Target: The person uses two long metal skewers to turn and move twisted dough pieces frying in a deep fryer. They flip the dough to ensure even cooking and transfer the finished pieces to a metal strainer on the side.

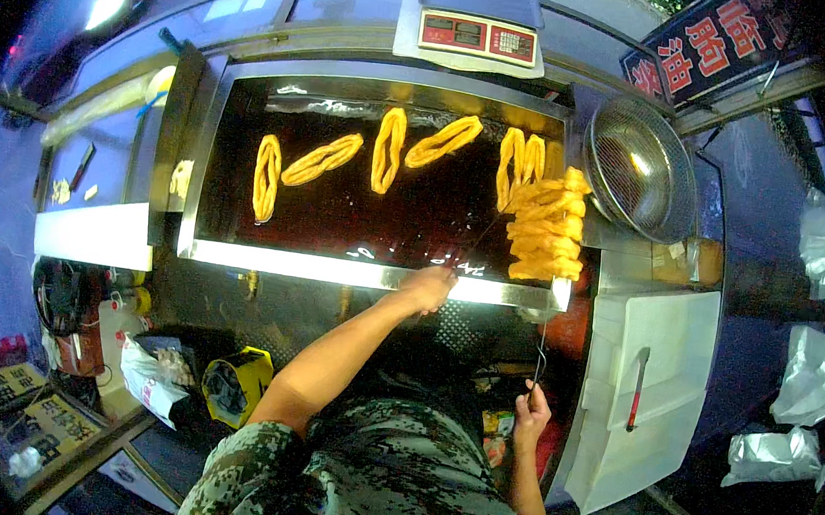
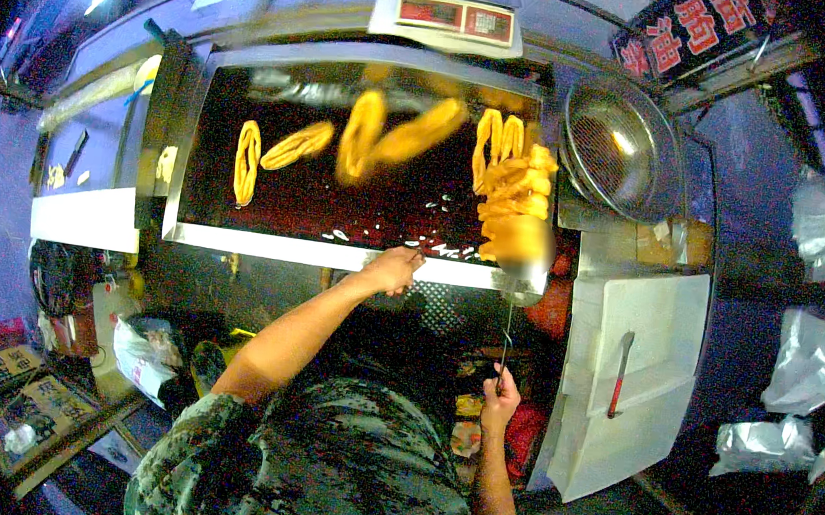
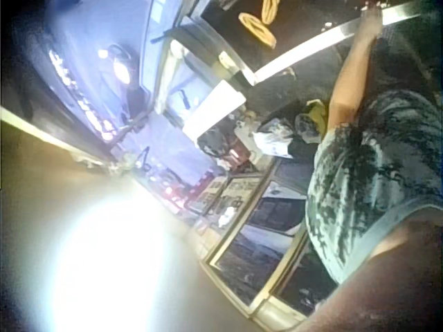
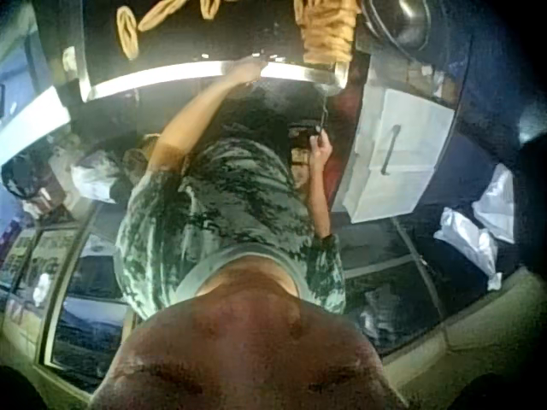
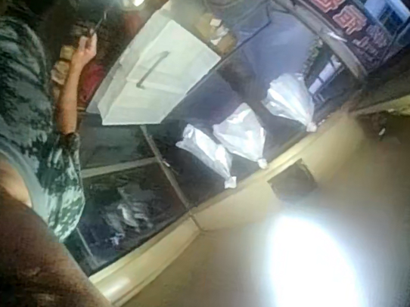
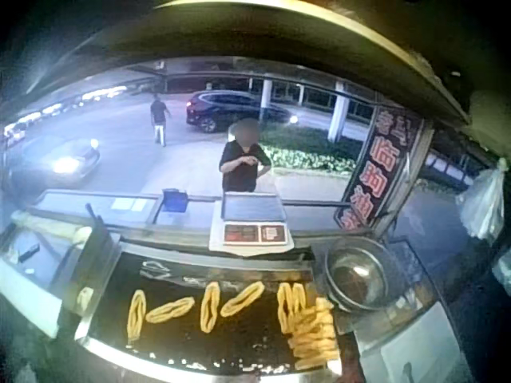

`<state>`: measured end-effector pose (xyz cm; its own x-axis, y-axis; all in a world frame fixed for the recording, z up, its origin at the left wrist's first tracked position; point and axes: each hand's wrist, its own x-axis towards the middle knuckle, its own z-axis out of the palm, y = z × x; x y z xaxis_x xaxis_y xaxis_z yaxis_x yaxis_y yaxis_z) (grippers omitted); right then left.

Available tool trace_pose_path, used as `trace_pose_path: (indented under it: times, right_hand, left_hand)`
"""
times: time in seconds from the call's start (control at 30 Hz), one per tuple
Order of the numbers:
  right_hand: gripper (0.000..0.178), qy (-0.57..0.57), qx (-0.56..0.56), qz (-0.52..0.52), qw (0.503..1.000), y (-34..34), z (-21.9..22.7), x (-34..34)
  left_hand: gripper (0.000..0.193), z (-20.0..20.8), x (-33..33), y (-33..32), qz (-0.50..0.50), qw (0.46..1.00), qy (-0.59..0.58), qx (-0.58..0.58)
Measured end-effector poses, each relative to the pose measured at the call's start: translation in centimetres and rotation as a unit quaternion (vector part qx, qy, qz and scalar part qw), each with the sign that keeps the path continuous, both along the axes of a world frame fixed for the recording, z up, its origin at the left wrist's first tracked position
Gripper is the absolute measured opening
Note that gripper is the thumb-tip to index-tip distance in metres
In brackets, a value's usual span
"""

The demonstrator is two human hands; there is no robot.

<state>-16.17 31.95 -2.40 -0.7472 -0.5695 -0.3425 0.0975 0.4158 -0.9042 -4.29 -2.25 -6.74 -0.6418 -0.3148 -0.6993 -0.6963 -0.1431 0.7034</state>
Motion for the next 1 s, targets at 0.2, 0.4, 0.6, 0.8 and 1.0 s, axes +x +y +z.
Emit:
trace_pose_path:
  times: [0.2,0.4,0.6,0.8,1.0]
  right_hand:
    - [0.041,0.004,-0.015,-0.028,0.999,0.4,0.0,0.2]
    - [0.041,-0.007,-0.010,-0.033,0.999,0.1,0.3,0.4]
    - [0.039,0.017,-0.022,-0.033,0.999,-0.1,-0.1,0.3]
    - [0.038,0.034,-0.015,-0.017,0.999,-0.1,-0.4,0.5]
    - [0.037,0.001,-0.007,-0.010,1.000,-1.2,-0.1,0.5]
  left_hand:
    - [0.037,-3.3,0.2,0.4,-0.050,0.976,-0.035,-0.209]
    - [0.036,-1.3,0.9,0.0,-0.064,0.972,-0.054,-0.221]
    - [0.035,0.4,1.4,-1.3,0.165,0.933,0.102,0.301]
    - [0.033,3.6,4.3,-1.7,0.112,0.988,0.007,0.107]
    - [0.030,-2.8,6.7,-0.9,-0.010,0.955,-0.015,-0.295]
